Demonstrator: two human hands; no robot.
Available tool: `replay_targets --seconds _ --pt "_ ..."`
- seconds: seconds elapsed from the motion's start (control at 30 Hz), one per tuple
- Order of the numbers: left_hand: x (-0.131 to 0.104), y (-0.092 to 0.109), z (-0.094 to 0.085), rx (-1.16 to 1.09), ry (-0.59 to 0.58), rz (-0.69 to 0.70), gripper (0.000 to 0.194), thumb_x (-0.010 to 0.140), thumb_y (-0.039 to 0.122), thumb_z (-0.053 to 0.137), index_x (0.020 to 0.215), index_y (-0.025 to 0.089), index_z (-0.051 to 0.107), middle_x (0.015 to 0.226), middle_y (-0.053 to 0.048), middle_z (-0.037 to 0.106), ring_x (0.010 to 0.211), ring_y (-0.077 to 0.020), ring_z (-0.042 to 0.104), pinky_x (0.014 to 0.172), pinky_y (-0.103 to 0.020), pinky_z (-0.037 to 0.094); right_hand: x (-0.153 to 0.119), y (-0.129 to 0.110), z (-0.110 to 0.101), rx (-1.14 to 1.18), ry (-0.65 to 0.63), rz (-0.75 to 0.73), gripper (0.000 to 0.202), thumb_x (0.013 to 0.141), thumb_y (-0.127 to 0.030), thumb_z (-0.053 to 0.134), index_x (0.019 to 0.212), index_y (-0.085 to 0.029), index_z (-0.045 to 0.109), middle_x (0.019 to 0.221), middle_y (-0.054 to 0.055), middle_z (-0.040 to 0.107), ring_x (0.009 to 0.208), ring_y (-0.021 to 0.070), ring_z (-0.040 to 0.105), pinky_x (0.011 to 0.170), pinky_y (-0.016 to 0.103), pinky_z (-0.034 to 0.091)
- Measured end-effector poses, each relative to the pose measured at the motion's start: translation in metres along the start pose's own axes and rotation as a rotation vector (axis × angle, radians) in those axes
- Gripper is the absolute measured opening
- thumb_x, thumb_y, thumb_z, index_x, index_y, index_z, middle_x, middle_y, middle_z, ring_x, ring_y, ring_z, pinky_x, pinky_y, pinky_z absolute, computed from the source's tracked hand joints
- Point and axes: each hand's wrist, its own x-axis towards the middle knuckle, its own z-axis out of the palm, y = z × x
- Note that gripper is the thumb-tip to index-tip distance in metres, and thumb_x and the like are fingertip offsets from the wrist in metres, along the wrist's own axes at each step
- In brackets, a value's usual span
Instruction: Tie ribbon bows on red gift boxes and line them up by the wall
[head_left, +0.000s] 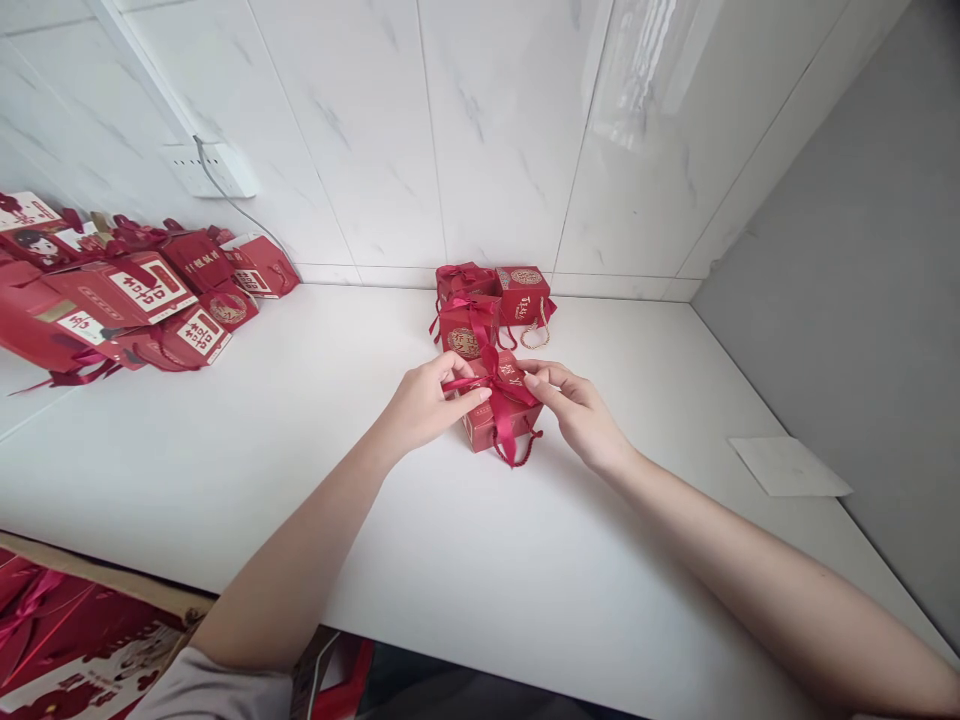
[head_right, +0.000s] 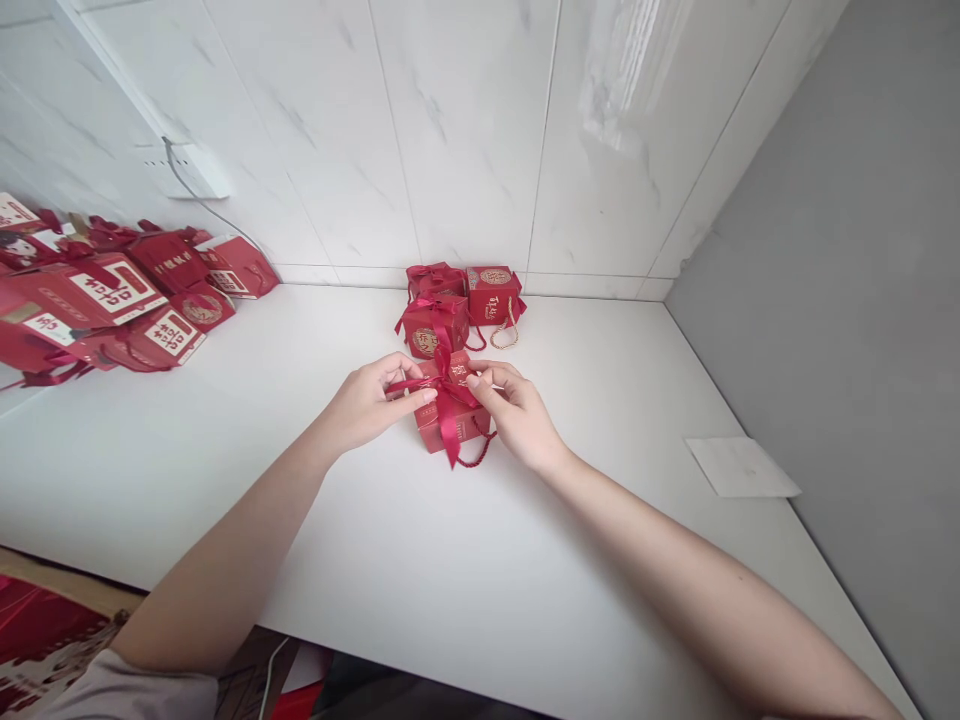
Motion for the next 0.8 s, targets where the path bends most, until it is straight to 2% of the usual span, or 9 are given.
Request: replay_targets --seconds 0.1,0.2,0.27,0.33,0.43,0.5,0.63,0.8 --pt "0.003 0.000 0.004 -0.056 0.003 0.047 0.023 0.083 0.044 0.062 0.088 0.022 0.060 0.091 -0.001 0.069 0.087 -0.0167 0.064 0.080 -0.029 0.049 0.001 0.005 0.000 -0.045 -0.009 -0.057 0.037 0.083 -0.050 0.067 0.066 -0.022 0.051 0.130 0.007 0.057 0.120 0.0262 0.054 0.106 0.046 0.038" --pt "0.007 -0.002 0.006 -0.115 -0.026 0.067 0.026 0.088 0.045 0.056 0.087 0.020 0.063 0.095 -0.002 0.070 0.088 -0.0169 0.064 0.083 -0.029 0.048 0.001 0.010 0.000 -0.136 -0.032 -0.109 0.033 0.078 -0.045 0.074 0.066 -0.022 0.053 0.133 0.007 0.054 0.128 0.0273 0.048 0.109 0.048 0.035" --pt "0.009 -0.004 0.008 -0.158 -0.030 0.067 0.029 0.088 0.046 0.054 0.084 0.019 0.064 0.093 -0.003 0.070 0.085 -0.0165 0.063 0.080 -0.028 0.049 0.001 0.013 0.000 -0.143 -0.038 -0.107 0.028 0.080 -0.044 0.072 0.070 -0.023 0.058 0.135 0.008 0.053 0.128 0.0273 0.048 0.108 0.048 0.036" --pt "0.010 -0.005 0.009 -0.185 -0.034 0.044 0.030 0.088 0.046 0.055 0.081 0.018 0.063 0.082 -0.002 0.068 0.075 -0.0141 0.061 0.071 -0.025 0.048 0.002 0.014 -0.001 -0.134 -0.045 -0.107 0.021 0.083 -0.044 0.069 0.078 -0.024 0.064 0.137 0.007 0.052 0.130 0.0264 0.047 0.108 0.047 0.037" --pt "0.010 -0.007 0.010 -0.201 -0.056 -0.018 0.030 0.087 0.047 0.056 0.077 0.019 0.060 0.061 0.003 0.057 0.053 -0.0091 0.050 0.053 -0.022 0.040 0.004 0.014 -0.001 -0.100 -0.082 -0.116 0.019 0.088 -0.043 0.065 0.085 -0.026 0.070 0.137 0.007 0.054 0.136 0.0239 0.041 0.110 0.044 0.034" --pt "0.010 -0.008 0.008 -0.206 -0.074 -0.036 0.031 0.087 0.048 0.057 0.074 0.019 0.057 0.054 0.005 0.049 0.047 -0.0076 0.044 0.048 -0.022 0.036 0.005 0.013 -0.002 -0.052 -0.109 -0.100 0.022 0.089 -0.045 0.062 0.084 -0.025 0.070 0.139 0.006 0.053 0.137 0.0228 0.040 0.112 0.042 0.033" --pt "0.012 -0.012 0.003 -0.228 -0.119 -0.050 0.033 0.084 0.049 0.060 0.070 0.019 0.055 0.056 0.003 0.052 0.051 -0.0094 0.051 0.050 -0.022 0.041 0.008 0.015 -0.004 0.037 -0.117 -0.061 0.032 0.091 -0.049 0.059 0.074 -0.023 0.065 0.140 0.005 0.052 0.133 0.0228 0.045 0.112 0.042 0.033" --pt "0.017 -0.018 -0.003 -0.346 -0.222 -0.117 0.032 0.079 0.045 0.067 0.069 0.016 0.061 0.060 0.001 0.056 0.056 -0.0090 0.052 0.056 -0.023 0.046 0.011 0.022 -0.007 0.064 -0.060 -0.029 0.032 0.083 -0.050 0.068 0.069 -0.022 0.060 0.130 0.006 0.055 0.123 0.0225 0.053 0.106 0.040 0.040"
